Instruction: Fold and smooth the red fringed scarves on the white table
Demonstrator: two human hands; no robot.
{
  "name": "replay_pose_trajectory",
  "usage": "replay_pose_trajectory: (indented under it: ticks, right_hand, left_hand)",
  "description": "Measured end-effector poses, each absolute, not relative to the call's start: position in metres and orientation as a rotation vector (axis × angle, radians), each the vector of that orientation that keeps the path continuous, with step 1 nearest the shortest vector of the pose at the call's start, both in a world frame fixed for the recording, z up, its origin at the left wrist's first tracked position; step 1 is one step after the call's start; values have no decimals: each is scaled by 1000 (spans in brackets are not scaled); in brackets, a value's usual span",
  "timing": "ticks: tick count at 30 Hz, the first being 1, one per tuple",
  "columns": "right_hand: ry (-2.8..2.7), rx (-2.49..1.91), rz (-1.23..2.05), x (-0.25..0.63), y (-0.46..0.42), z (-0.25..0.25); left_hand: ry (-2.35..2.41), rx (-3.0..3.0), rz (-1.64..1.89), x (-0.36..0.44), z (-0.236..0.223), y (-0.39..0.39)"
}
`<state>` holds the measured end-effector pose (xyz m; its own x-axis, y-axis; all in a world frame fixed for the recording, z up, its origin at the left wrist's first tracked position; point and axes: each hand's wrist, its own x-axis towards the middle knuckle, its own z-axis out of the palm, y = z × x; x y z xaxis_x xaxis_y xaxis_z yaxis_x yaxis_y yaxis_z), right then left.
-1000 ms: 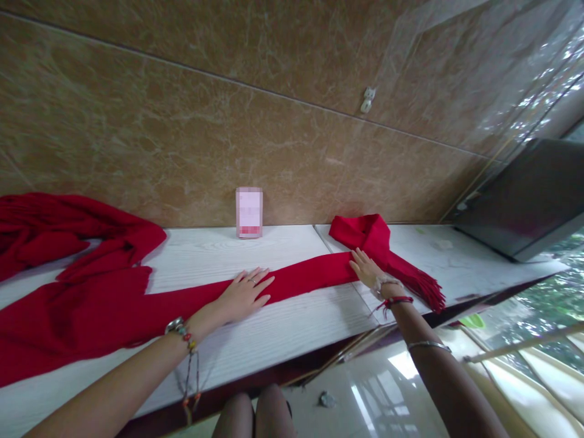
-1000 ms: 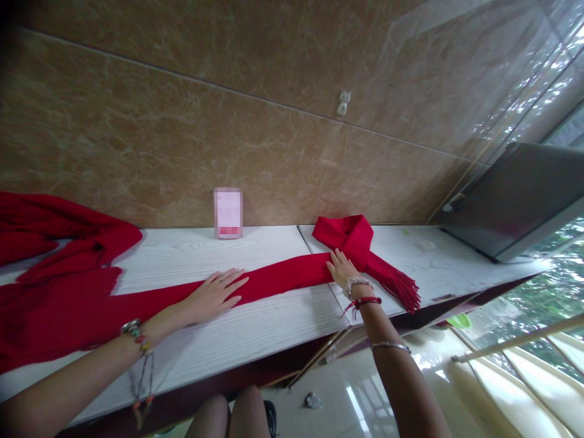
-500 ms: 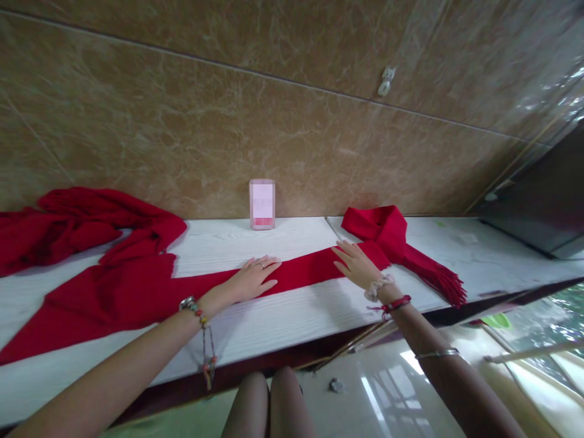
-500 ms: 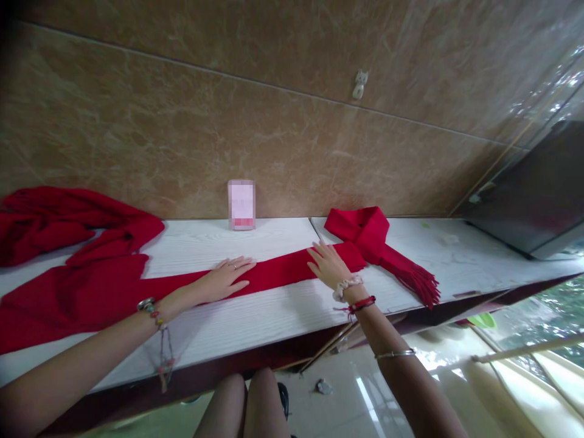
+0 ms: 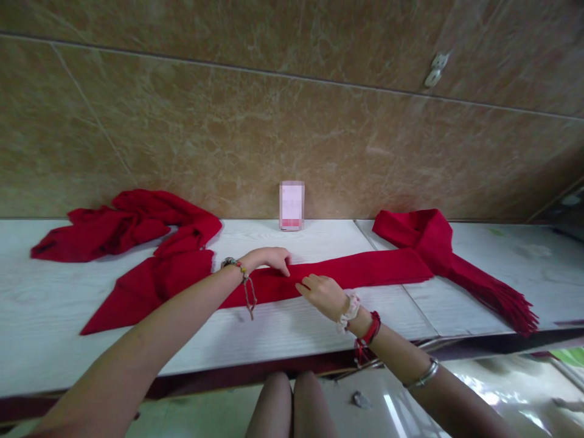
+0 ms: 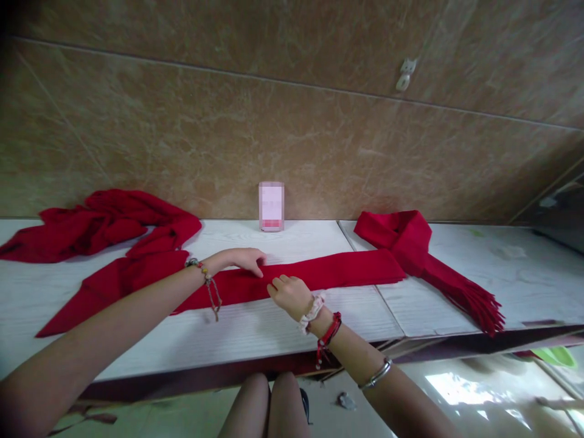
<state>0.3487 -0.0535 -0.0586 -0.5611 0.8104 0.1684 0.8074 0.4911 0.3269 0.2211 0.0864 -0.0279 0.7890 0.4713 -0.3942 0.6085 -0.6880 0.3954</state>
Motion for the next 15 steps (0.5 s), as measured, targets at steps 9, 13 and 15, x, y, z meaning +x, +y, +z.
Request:
replay_pose_trajectory:
  ticks: [9,13,15]
  right_hand:
    - [2927,1295,987,354,-51,-73]
    - [2859,1426,1063,351,-52,-72]
    - [2801,1542,1092,351,-53,-71]
  left_hand:
    - [697,2253,-288,230,-32,97]
    - [701,2131,-240,231,-34,97]
    - [695,2068,-213,230,-34,98]
